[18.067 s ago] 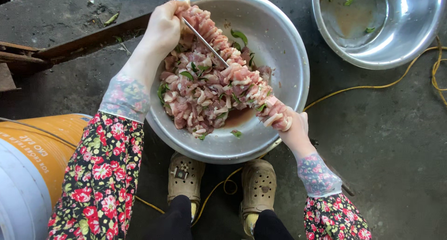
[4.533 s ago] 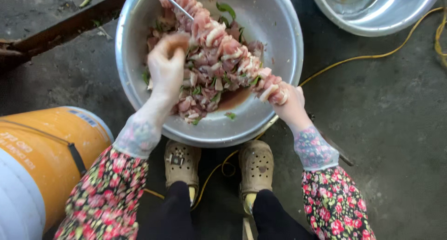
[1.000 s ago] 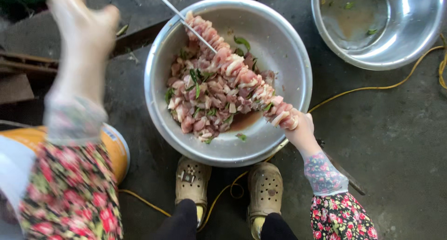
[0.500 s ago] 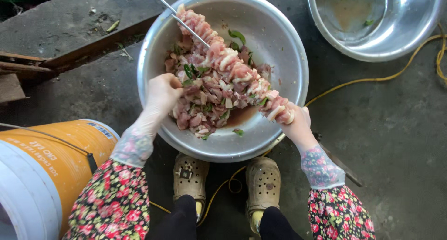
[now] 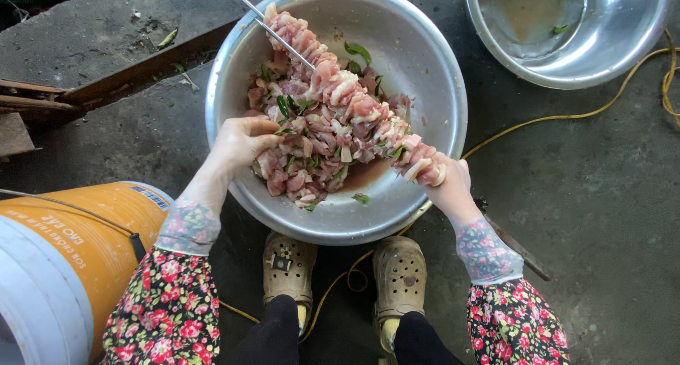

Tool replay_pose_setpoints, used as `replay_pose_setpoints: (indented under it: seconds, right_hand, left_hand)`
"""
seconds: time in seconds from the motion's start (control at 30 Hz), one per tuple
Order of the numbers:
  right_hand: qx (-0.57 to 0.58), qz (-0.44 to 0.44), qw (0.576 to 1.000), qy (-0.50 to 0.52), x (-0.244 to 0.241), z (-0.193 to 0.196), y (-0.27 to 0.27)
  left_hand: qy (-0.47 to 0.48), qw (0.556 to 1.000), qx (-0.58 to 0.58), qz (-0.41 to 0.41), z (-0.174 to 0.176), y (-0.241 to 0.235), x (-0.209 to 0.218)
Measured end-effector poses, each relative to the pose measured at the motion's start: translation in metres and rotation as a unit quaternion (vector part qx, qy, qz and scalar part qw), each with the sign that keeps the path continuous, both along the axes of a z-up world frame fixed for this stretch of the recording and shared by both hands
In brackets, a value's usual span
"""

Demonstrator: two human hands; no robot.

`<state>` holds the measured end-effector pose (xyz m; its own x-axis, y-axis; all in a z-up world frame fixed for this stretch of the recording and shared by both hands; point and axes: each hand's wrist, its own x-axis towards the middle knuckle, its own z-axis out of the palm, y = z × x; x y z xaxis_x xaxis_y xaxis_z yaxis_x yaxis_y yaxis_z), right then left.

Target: The person threads pieces of marinated meat onto a metal skewer from a large metal bowl. The hands repeatedly pick up meat and push it onto the skewer, compacting it as the skewer fills.

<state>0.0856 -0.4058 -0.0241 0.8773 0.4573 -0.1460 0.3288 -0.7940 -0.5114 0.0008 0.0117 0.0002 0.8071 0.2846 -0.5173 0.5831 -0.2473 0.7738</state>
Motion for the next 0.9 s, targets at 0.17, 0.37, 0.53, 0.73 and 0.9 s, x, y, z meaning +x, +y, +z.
replay_pose_setpoints:
  seconds: [0.17,0.37,0.53,0.73,0.9]
  right_hand:
    - [-0.017,0.000,1.000,0.008,0.000,0.000,0.000]
    - [-0.015,-0.010,1.000,0.011,-0.001,-0.001,-0.001]
    - [-0.011,-0.010,1.000,0.008,-0.003,-0.002,-0.002]
    - [-0.006,-0.012,1.000,0.011,-0.002,0.001,0.001]
    - [-0.003,-0.017,1.000,0.014,-0.001,0.002,0.001]
  left_hand:
    - [0.036,0.999,0.030,0.008,0.019,-0.010,-0.003]
    - [0.006,0.978,0.192,-0.083,0.010,-0.038,0.007]
    - [-0.020,0.887,0.437,-0.148,-0.019,-0.050,0.013]
    - [-0.183,0.812,0.526,-0.176,-0.023,-0.054,0.011]
    - [-0.203,0.931,0.299,-0.050,0.011,-0.040,0.007]
